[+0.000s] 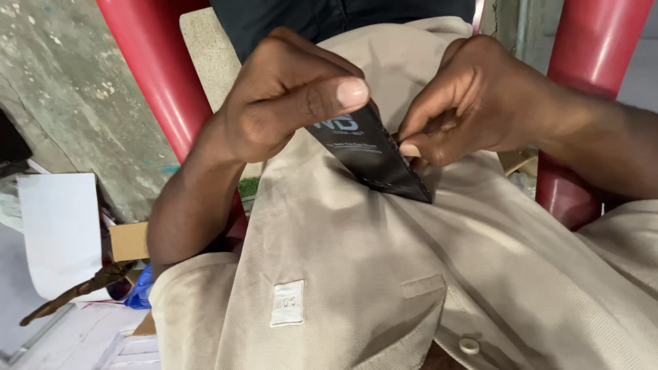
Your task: The person applies adhesive to the edges of a smartphone back cover, then places a new screen assembly onto the phone chassis. They press the edges to secure the screen and handle the battery and internal components on the workbench.
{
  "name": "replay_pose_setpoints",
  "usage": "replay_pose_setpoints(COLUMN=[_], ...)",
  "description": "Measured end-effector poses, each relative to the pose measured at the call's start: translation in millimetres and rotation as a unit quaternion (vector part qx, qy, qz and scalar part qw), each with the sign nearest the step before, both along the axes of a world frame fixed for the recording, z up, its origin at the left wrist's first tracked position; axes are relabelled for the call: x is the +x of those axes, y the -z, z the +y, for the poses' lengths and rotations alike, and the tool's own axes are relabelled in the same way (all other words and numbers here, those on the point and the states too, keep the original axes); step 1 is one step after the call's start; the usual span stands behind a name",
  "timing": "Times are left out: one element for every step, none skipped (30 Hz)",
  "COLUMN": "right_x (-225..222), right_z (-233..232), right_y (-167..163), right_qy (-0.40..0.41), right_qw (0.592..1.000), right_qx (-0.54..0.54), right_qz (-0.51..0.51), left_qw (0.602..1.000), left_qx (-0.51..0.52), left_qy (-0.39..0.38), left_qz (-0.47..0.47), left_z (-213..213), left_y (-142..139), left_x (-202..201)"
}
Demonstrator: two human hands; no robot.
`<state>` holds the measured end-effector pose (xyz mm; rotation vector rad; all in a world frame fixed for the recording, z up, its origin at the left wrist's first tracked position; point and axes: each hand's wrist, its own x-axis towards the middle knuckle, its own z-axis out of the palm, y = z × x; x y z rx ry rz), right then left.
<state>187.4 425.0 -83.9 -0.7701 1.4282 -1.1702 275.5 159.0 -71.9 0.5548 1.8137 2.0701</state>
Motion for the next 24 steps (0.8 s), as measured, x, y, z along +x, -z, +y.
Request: replay_pose_setpoints(right_x=[0,0,1,1,1,1,1,1,2,2,3,4,5,5,5,5,6,6,7,8,9,9,10,10], right_z=[0,0,0,-1,-1,-1,-1,-1,-1,-1,-1,-1,-1,-2,-3,-4,-4,-4,-5,-5,-5,-5,-4,-4], right_y=[0,1,2,2,4,5,6,6,7,7,7,7,7,6,6,5,4,3,2,1,1,0,0,-1], right_qy=[0.001,0.004,0.006,0.008,0.003,-0.003,-0.008,-0.007,-0.005,-0.004,-0.001,0.001,0.003,0.004,0.005,0.006,0.005,0.004,0.004,0.007,0.011,0.015,0.015,0.014], right_qw=[1.0,1.0,1.0,0.999,0.999,0.999,0.998,0.998,0.998,0.998,0.997,0.997,0.997,0.997,0.997,0.997,0.997,0.997,0.998,0.998,0.998,0.998,0.998,0.998], right_qx=[0.003,-0.008,-0.019,-0.03,-0.04,-0.05,-0.06,-0.061,-0.062,-0.063,-0.063,-0.064,-0.065,-0.07,-0.075,-0.08,-0.075,-0.069,-0.064,-0.06,-0.057,-0.053,-0.054,-0.055], right_qz=[-0.002,-0.005,-0.008,-0.011,0.004,0.018,0.032,0.031,0.031,0.031,0.035,0.039,0.044,0.034,0.026,0.017,0.021,0.025,0.029,0.025,0.022,0.019,0.019,0.02], left_qw=[1.0,1.0,1.0,1.0,1.0,1.0,1.0,1.0,1.0,1.0,0.999,0.999,0.999,0.999,0.999,0.999,0.998,0.998,0.998,0.998,0.998,0.998,0.998,0.998], left_qx=[0.001,0.003,0.006,0.006,0.006,0.004,0.0,-0.005,-0.012,-0.015,-0.017,-0.016,-0.017,-0.017,-0.019,-0.021,-0.023,-0.024,-0.024,-0.023,-0.02,-0.02,-0.02,-0.023], left_qy=[-0.002,-0.004,-0.005,-0.006,-0.008,-0.009,-0.012,-0.016,-0.021,-0.026,-0.03,-0.033,-0.037,-0.041,-0.045,-0.047,-0.049,-0.05,-0.051,-0.051,-0.051,-0.053,-0.054,-0.057], left_qz=[-0.004,-0.008,-0.012,-0.012,-0.011,-0.007,-0.006,-0.004,-0.005,-0.007,-0.008,-0.011,-0.013,-0.015,-0.016,-0.018,-0.02,-0.024,-0.026,-0.028,-0.028,-0.026,-0.023,-0.018], left_z=[-1,-2,-2,-3,-4,-5,-5,-5,-5,-5,-4,-3,-3,-3,-4,-5,-5,-6,-6,-6,-6,-6,-6,-5], left_y=[1,1,2,2,2,3,3,3,3,4,4,5,5,5,4,4,4,4,4,4,4,4,4,4], left_x=[1,2,3,4,4,5,6,6,7,8,8,9,9,10,11,12,13,14,14,15,16,17,17,18])
